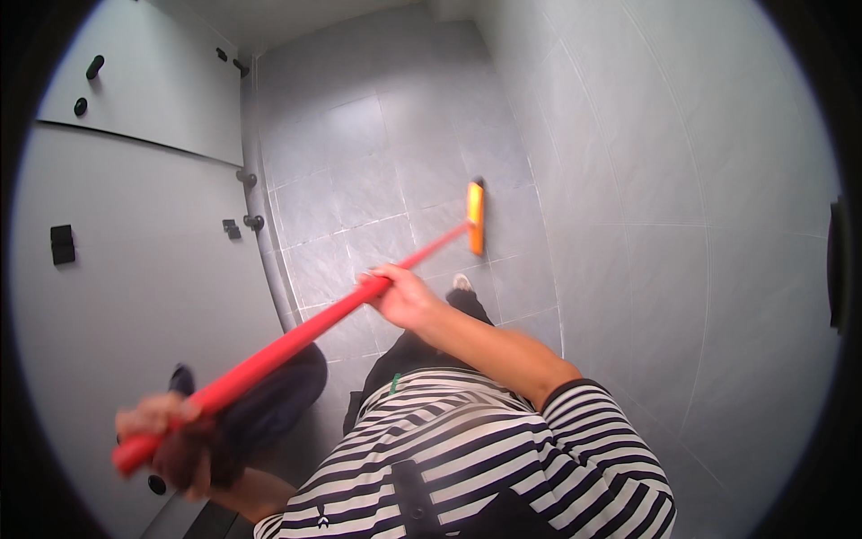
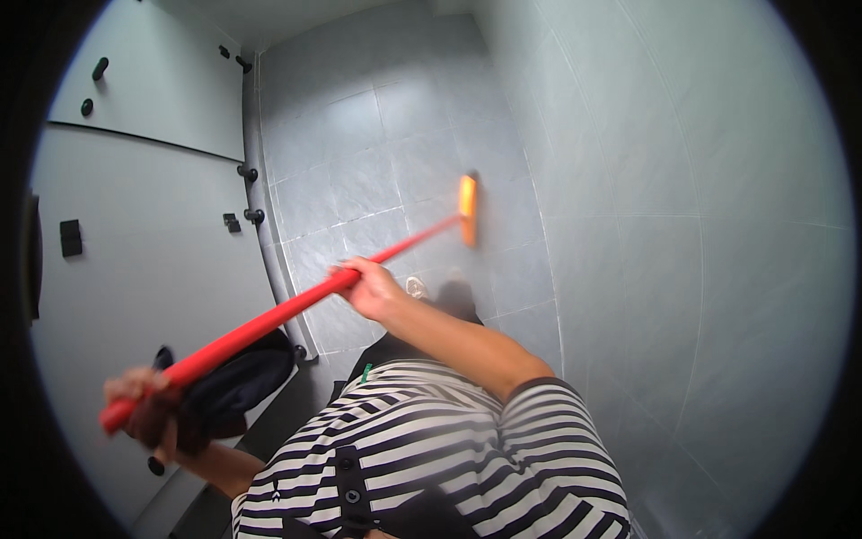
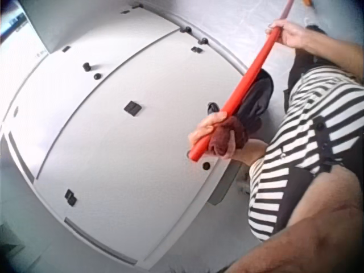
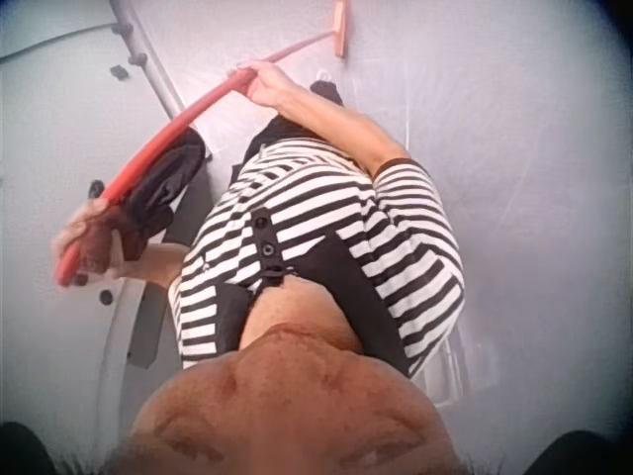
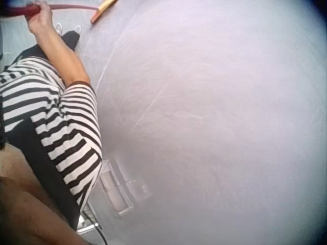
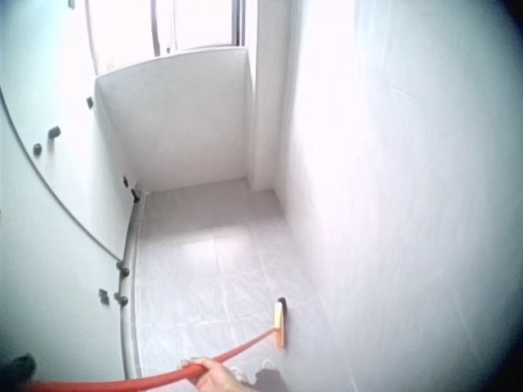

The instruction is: The person cleans a window sill with a cloth, then sweeps the tiled floor of a public restroom using a broom and dustpan. They also wipe the surfaces of the toilet stalls and the window sill again before sweeping the floor around the urinals and sinks.

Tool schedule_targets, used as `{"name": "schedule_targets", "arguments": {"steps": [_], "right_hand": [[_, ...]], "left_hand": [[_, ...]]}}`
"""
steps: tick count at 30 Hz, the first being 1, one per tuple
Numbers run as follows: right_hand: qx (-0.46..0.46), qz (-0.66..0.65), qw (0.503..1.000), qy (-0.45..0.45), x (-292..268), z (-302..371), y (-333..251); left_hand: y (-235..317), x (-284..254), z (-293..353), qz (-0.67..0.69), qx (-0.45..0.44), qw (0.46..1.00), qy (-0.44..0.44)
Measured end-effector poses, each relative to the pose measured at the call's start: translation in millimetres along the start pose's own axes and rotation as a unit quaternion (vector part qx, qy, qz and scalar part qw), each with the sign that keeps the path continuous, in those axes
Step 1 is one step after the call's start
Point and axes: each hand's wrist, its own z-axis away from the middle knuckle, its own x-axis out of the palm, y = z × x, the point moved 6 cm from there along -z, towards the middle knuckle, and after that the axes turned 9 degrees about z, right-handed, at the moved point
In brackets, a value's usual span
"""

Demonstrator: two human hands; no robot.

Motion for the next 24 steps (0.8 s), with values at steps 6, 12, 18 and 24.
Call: {"name": "schedule_targets", "arguments": {"steps": [6,12,18,24], "right_hand": [[-0.072,-0.069,0.989,0.108,-160,11,-72],[-0.121,-0.167,0.966,0.158,-188,-20,-115],[-0.167,-0.081,0.982,0.035,-86,-85,-198],[-0.044,0.092,0.994,0.041,83,-174,-183]], "left_hand": [[-150,98,-14,0.151,-0.298,0.93,-0.156],[-165,165,-41,0.194,-0.288,0.907,-0.237],[-135,155,-99,0.11,-0.114,0.962,-0.221],[-102,96,-130,-0.042,-0.133,0.989,0.057]]}}
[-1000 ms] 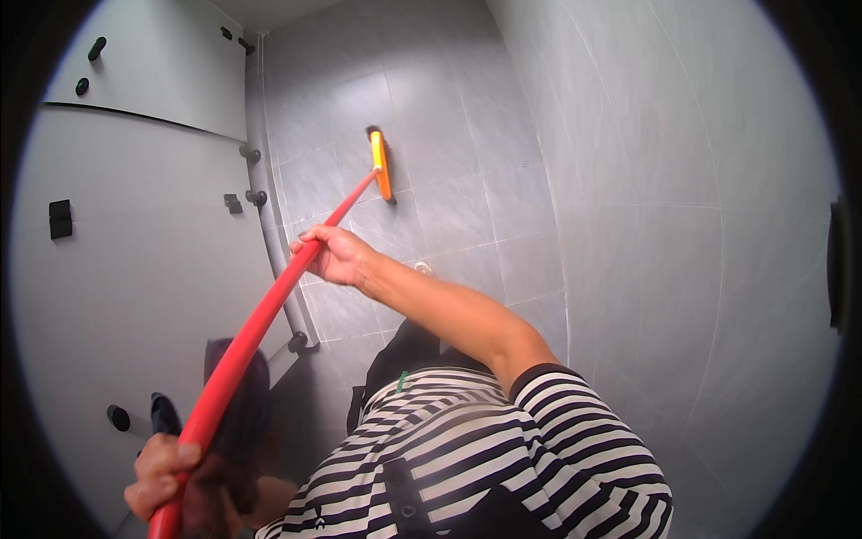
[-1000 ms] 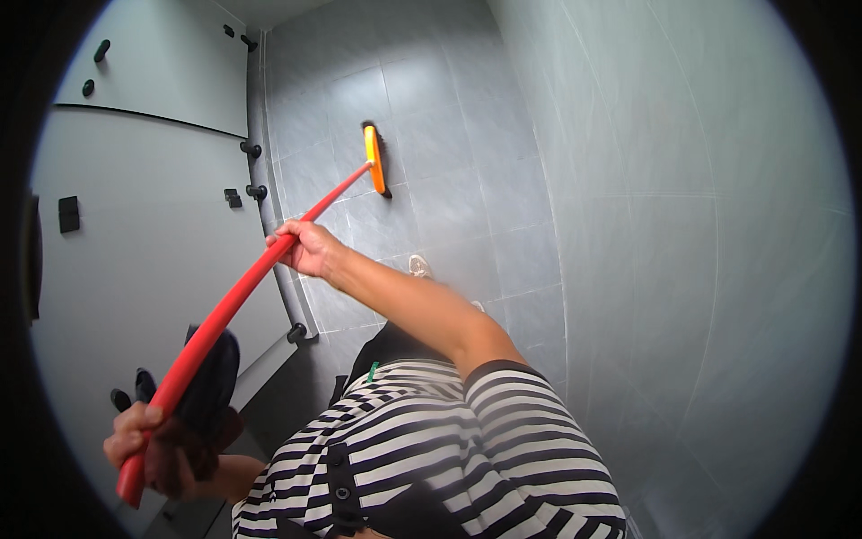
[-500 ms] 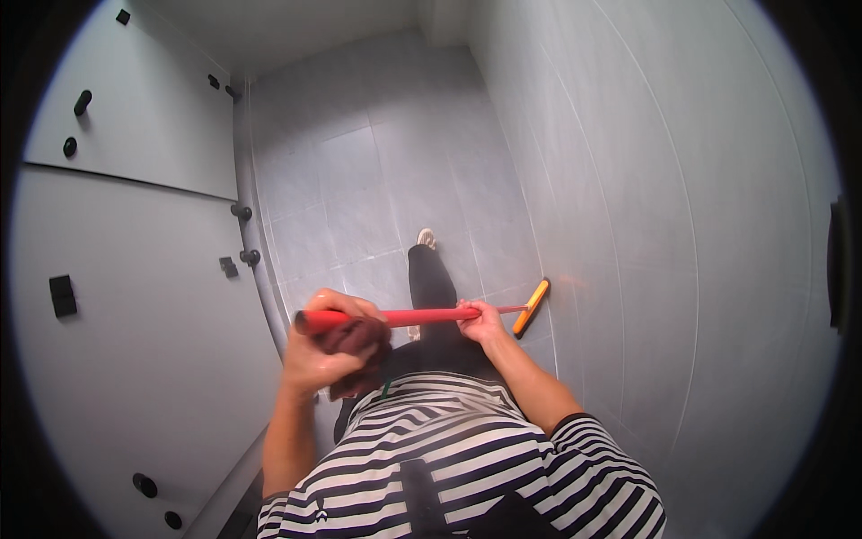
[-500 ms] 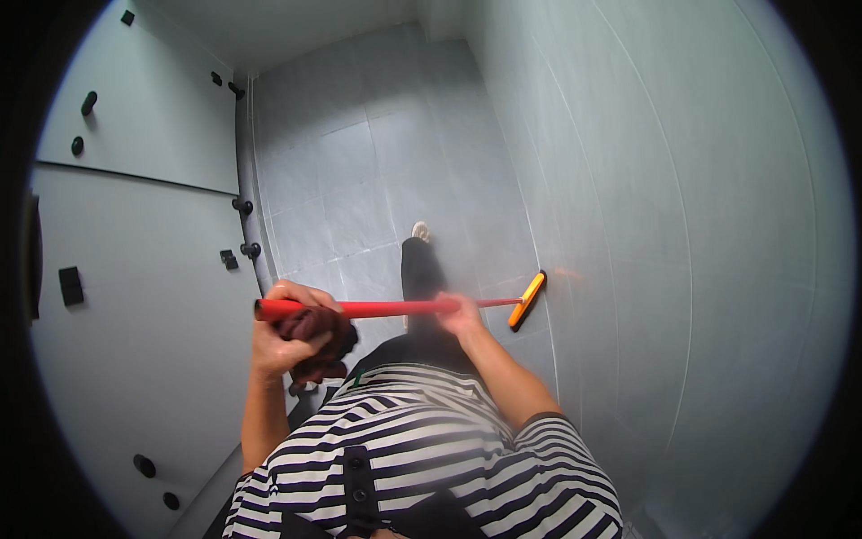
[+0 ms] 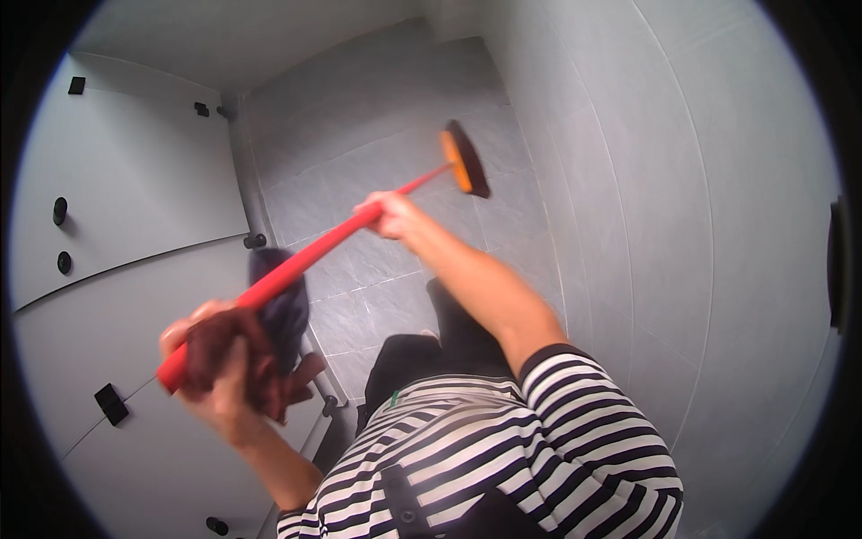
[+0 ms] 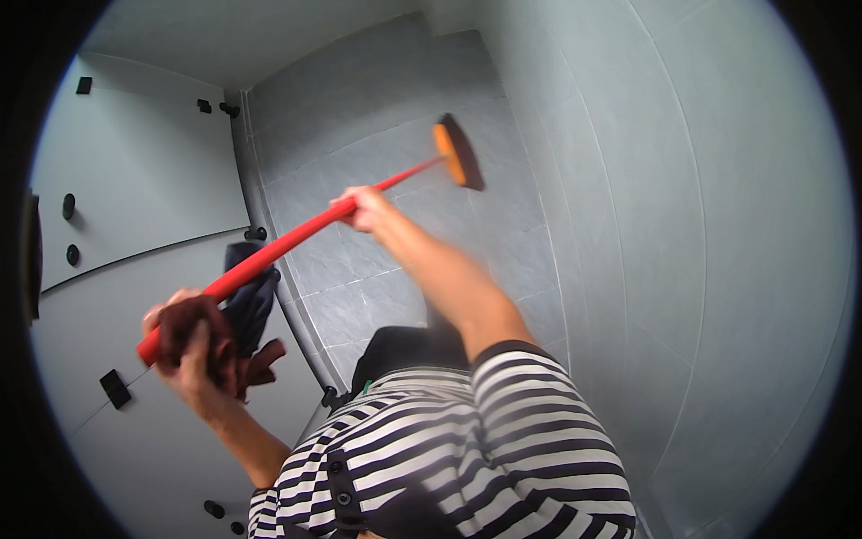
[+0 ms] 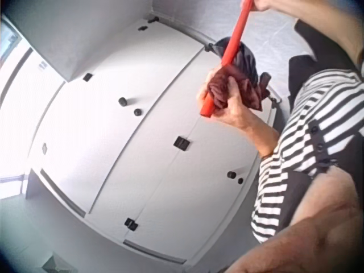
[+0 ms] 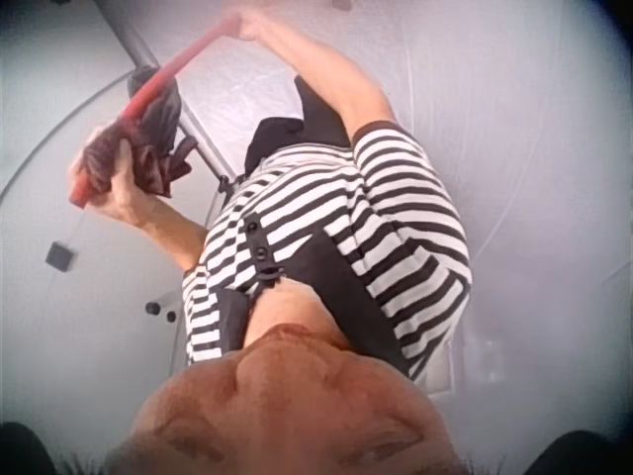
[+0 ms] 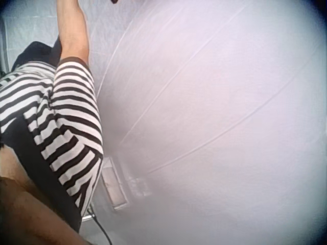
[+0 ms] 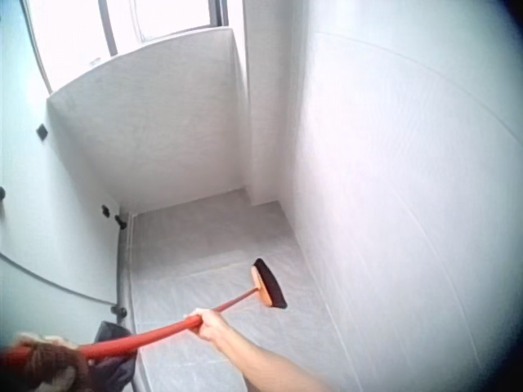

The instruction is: The person cleans a window sill with a cloth, then sweeps the tiled floor of a public restroom using a broom and dustpan. They also wipe the surfaces of the toilet stalls and the window sill again before sweeping the floor around the urinals and sinks.

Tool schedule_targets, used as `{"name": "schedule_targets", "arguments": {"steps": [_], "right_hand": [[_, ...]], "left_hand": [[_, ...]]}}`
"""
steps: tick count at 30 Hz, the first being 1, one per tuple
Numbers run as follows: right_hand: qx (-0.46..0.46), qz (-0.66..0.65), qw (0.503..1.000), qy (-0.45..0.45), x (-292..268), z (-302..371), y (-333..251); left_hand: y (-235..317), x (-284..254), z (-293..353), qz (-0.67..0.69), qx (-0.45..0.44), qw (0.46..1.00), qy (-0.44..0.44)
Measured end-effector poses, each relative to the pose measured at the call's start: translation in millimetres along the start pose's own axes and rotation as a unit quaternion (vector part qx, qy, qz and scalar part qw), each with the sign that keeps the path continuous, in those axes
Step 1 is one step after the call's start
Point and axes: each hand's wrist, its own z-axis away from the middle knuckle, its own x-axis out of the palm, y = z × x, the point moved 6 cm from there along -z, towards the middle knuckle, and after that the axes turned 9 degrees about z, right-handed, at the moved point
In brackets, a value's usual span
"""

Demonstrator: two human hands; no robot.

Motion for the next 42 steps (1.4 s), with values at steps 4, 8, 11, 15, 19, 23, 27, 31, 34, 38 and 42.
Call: {"name": "schedule_targets", "arguments": {"steps": [4,8,11,15,19,23,27,31,34,38,42], "right_hand": [[0.209,-0.032,0.971,-0.116,101,-29,88],[0.237,-0.031,0.951,-0.196,157,18,127],[0.167,-0.046,0.971,-0.165,153,73,98],[0.122,-0.059,0.99,-0.039,82,90,42],[0.03,-0.113,0.993,-0.014,-50,5,-46],[-0.029,-0.028,0.998,0.056,-62,-33,-110],[0.005,0.002,0.999,-0.054,40,-72,-79],[0.074,-0.037,0.991,-0.11,125,-50,-3],[0.055,-0.041,0.995,-0.075,131,7,2],[0.001,-0.037,0.998,-0.056,102,43,-26],[-0.081,-0.022,0.996,0.036,-15,29,-100]], "left_hand": [[68,12,-23,-0.126,0.034,0.984,0.123],[120,-11,-13,-0.241,0.197,0.95,0.041],[130,-60,-17,-0.224,0.308,0.924,0.04],[61,-51,-60,0.084,0.091,0.992,-0.026],[-72,15,-107,0.156,-0.155,0.975,-0.029],[-99,51,-133,0.09,-0.1,0.989,-0.064],[-39,28,-168,0.046,-0.03,0.998,-0.013],[29,-8,-143,-0.087,0.065,0.994,-0.018],[43,-41,-121,-0.063,0.119,0.99,-0.037],[18,-54,-109,0.013,0.029,0.999,-0.007],[-68,27,-119,0.11,-0.128,0.985,-0.024]]}}
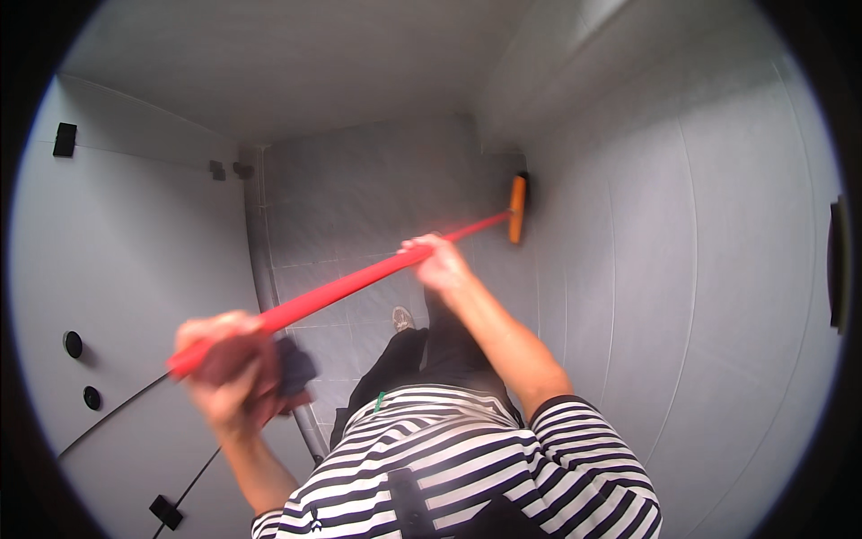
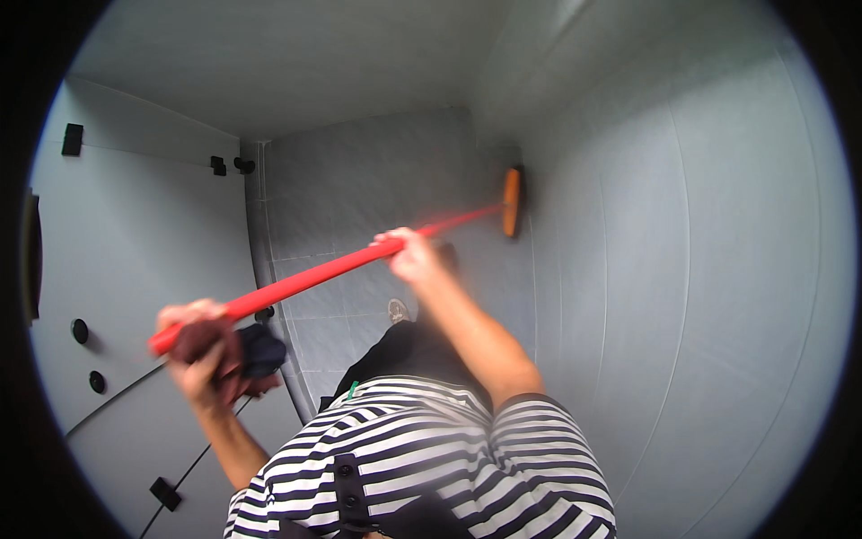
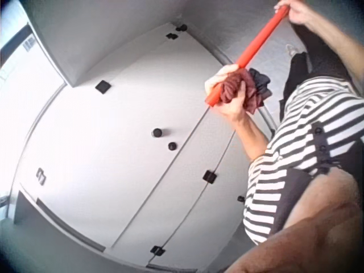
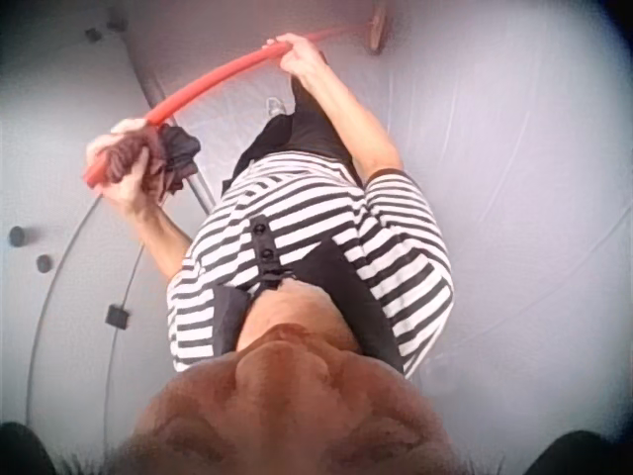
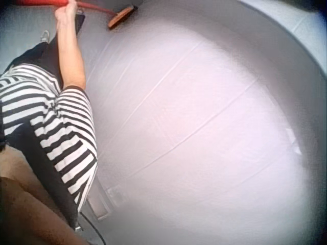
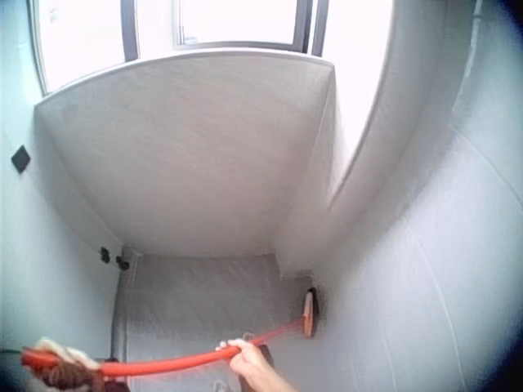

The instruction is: The person cleans a window sill with a cloth, then sweeps the tiled floor of a public restroom using a broom and dustpan. They also wipe the surfaces of the toilet stalls and the window sill again before sweeping the floor around the urinals and sinks.

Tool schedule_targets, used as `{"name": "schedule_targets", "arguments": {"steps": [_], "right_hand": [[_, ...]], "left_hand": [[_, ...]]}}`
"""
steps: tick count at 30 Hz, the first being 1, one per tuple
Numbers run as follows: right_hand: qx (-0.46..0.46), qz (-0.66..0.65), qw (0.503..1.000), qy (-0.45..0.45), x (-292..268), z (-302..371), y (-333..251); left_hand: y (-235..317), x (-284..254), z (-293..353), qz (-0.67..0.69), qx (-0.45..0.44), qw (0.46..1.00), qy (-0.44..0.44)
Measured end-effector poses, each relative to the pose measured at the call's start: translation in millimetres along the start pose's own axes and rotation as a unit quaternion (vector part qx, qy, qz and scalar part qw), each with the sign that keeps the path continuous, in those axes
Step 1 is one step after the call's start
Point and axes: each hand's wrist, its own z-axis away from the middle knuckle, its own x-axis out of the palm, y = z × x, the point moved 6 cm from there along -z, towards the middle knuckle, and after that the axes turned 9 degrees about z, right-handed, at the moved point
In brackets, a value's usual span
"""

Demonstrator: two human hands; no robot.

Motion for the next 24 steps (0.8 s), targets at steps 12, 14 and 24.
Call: {"name": "schedule_targets", "arguments": {"steps": [12,14,24], "right_hand": [[0.227,0.056,0.964,-0.129,96,-27,52],[0.228,0.085,0.962,-0.124,118,3,47],[0.205,0.236,0.95,0.011,-12,-99,-44]], "left_hand": [[84,28,34,-0.088,0.085,0.991,0.057],[89,14,60,-0.076,0.173,0.978,0.09],[-48,50,56,0.003,-0.008,0.967,0.255]]}}
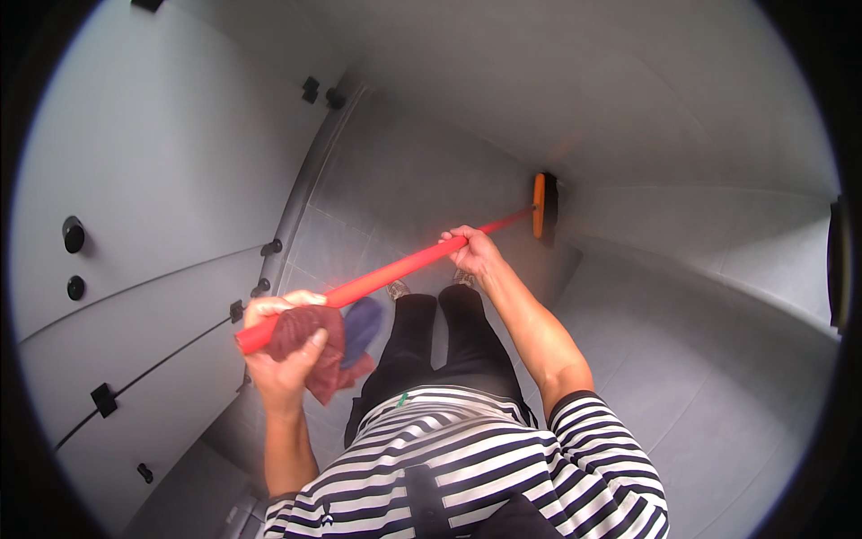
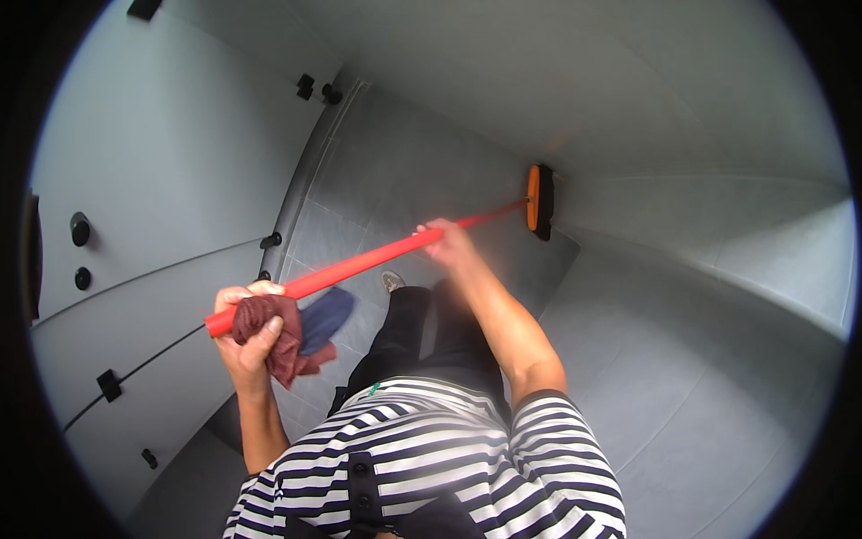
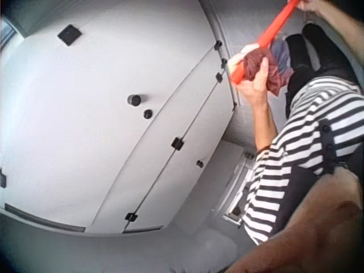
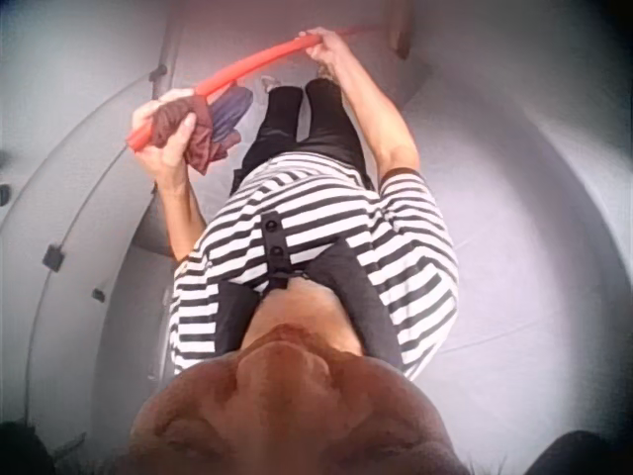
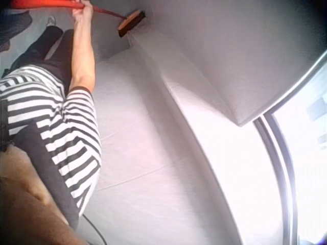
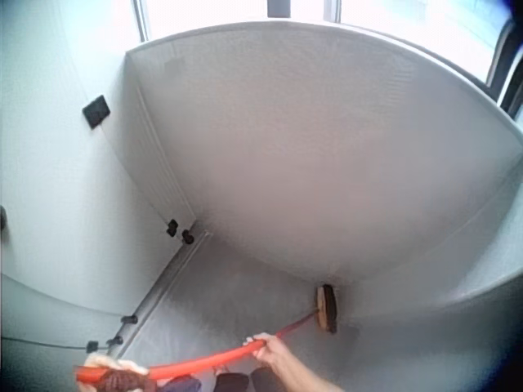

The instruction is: The person cleans a window sill with a cloth, then sweeps the tiled floor of a public restroom using a broom and dustpan. They also wipe the surfaces of the toilet stalls and the window sill again before sweeping the floor around the urinals and sinks.

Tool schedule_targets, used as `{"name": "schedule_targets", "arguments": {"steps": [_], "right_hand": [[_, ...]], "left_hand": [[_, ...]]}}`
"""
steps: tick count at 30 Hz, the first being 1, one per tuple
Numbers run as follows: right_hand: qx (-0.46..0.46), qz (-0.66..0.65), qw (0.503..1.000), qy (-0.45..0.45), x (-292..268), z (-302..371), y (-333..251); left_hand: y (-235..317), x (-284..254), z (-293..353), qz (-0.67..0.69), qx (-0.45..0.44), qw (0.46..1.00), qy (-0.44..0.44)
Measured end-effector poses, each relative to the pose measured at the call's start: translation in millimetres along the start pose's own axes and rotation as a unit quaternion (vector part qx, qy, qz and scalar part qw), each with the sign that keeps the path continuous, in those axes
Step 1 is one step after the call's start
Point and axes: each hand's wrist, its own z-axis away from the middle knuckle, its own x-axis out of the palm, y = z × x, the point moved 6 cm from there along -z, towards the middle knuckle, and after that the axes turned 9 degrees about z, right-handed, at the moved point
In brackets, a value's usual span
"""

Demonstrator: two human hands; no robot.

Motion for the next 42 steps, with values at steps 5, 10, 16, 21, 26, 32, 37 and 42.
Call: {"name": "schedule_targets", "arguments": {"steps": [5,10,16,21,26,32,37,42], "right_hand": [[0.089,0.056,0.994,-0.035,76,-26,110],[0.25,0.141,0.948,-0.136,189,-18,265],[0.313,0.229,0.908,-0.161,239,32,331],[0.246,0.267,0.919,-0.152,227,12,276],[0.118,0.342,0.927,-0.103,213,-111,141],[0.187,0.478,0.858,-0.006,197,-148,147],[0.332,0.499,0.801,-0.016,178,-96,250],[0.459,0.519,0.717,-0.079,148,-3,381]], "left_hand": [[21,-119,44,0.015,-0.015,0.991,0.134],[97,-169,113,-0.122,0.095,0.951,0.268],[132,-221,184,-0.178,0.172,0.912,0.328],[73,-236,207,-0.052,0.131,0.931,0.338],[-16,-170,101,0.059,0.054,0.929,0.362],[-25,-154,78,0.011,0.011,0.896,0.443],[18,-155,151,0.007,-0.041,0.831,0.554],[61,-139,241,-0.075,0.0,0.768,0.636]]}}
